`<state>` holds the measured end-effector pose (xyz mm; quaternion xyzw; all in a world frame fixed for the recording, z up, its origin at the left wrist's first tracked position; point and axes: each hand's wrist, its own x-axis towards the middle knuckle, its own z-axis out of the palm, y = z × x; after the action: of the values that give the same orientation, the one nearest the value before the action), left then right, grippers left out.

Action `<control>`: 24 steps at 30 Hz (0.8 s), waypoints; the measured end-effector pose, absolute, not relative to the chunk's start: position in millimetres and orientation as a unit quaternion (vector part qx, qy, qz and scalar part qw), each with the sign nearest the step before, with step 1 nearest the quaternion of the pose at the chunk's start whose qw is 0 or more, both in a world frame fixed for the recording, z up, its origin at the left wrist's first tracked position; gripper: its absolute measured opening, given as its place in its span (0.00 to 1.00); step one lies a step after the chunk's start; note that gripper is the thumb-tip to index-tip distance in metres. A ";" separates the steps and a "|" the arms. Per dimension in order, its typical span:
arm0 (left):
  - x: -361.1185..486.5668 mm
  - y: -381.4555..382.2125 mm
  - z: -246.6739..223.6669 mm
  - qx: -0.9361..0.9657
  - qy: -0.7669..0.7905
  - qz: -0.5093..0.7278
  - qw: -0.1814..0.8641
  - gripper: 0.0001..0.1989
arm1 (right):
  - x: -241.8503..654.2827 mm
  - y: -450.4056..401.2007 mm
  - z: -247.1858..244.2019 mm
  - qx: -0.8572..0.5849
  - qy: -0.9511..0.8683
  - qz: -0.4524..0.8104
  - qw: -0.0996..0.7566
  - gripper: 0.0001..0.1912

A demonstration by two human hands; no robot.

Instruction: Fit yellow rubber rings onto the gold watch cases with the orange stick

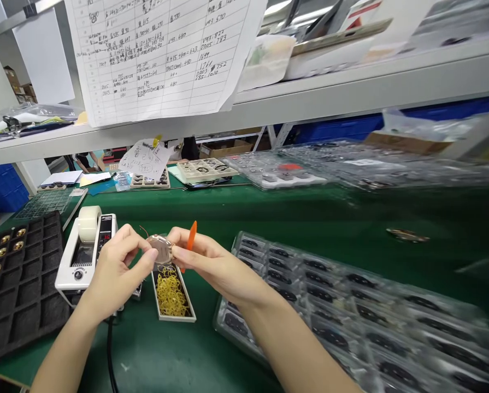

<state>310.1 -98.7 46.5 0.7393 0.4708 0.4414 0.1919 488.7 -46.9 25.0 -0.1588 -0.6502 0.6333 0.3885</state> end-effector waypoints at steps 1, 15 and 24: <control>311.7 -98.5 45.6 0.741 0.476 0.440 0.177 0.10 | 488.0 -47.1 25.2 -0.161 -0.653 0.628 0.392 0.19; 306.4 -92.3 45.1 0.729 0.451 0.514 -0.012 0.03 | 483.3 -47.9 24.8 -0.208 -0.644 0.609 0.413 0.22; 305.0 -104.0 50.5 0.835 0.268 0.432 0.210 0.24 | 467.1 -74.2 6.6 -0.167 -0.541 0.748 0.347 0.21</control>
<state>305.0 -104.0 50.5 0.8351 0.2678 0.4320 0.2102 467.1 -74.2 6.6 -0.1667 -0.5407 0.7479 0.3472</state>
